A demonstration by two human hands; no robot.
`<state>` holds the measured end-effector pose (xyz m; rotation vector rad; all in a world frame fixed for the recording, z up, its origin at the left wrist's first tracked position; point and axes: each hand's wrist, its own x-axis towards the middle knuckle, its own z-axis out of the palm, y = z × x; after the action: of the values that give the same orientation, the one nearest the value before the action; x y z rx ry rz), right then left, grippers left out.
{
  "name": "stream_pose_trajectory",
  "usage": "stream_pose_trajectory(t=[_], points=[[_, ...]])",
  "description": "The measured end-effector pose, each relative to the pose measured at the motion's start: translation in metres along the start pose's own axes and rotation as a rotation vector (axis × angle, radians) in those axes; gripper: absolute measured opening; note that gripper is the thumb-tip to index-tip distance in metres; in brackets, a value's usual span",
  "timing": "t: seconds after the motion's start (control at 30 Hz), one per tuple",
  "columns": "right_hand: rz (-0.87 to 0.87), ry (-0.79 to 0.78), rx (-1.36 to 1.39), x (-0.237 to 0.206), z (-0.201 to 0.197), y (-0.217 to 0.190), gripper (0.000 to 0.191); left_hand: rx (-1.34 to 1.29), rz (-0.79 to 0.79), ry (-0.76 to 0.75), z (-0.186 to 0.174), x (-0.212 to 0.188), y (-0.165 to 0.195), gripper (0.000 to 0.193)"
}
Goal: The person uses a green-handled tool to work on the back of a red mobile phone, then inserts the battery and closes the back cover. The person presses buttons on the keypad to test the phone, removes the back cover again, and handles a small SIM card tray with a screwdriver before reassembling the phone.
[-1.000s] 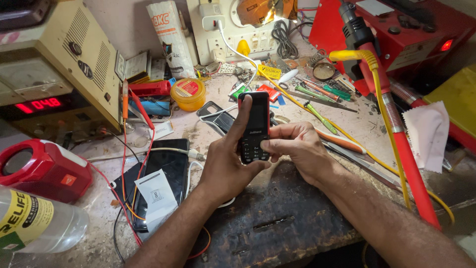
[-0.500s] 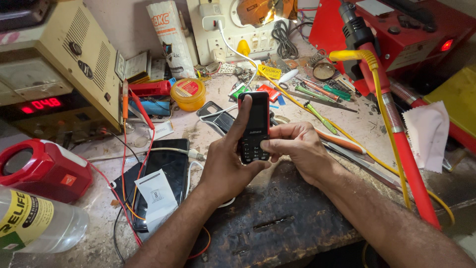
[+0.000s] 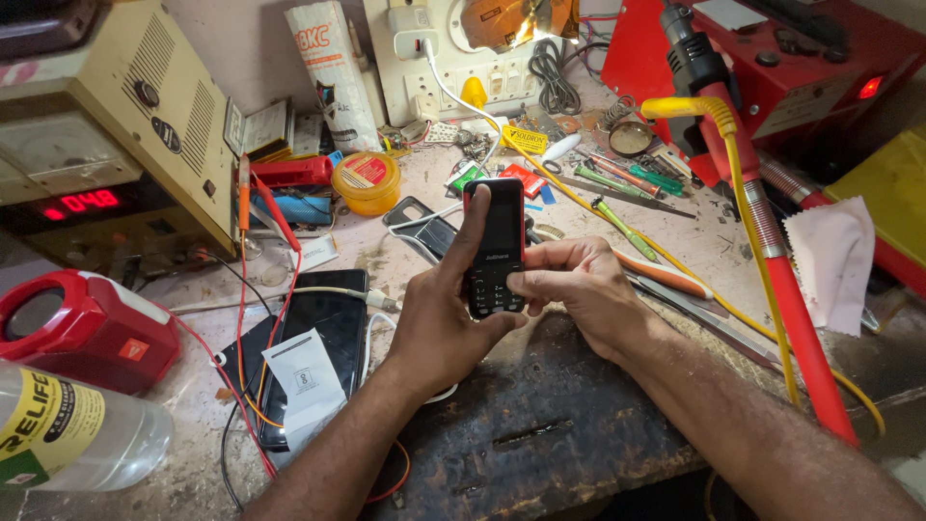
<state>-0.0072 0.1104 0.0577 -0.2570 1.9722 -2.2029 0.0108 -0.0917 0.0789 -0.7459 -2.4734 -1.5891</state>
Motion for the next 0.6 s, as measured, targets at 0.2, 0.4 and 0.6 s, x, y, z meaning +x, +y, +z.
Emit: stream_pose_trajectory(t=[0.2, 0.4, 0.6], points=[[0.007, 0.010, 0.002, 0.0004, 0.0008, -0.0012, 0.020, 0.000, 0.010, 0.001, -0.0006, 0.0007, 0.0004, 0.125], [0.001, 0.008, -0.004, 0.0003, 0.0006, -0.0017, 0.020, -0.003, 0.007, 0.000, -0.0008, 0.0010, 0.0010, 0.124], [0.001, 0.011, -0.002, 0.0005, 0.0010, -0.0007, 0.019, 0.013, 0.007, -0.002, -0.0014, 0.0005, 0.0008, 0.125]])
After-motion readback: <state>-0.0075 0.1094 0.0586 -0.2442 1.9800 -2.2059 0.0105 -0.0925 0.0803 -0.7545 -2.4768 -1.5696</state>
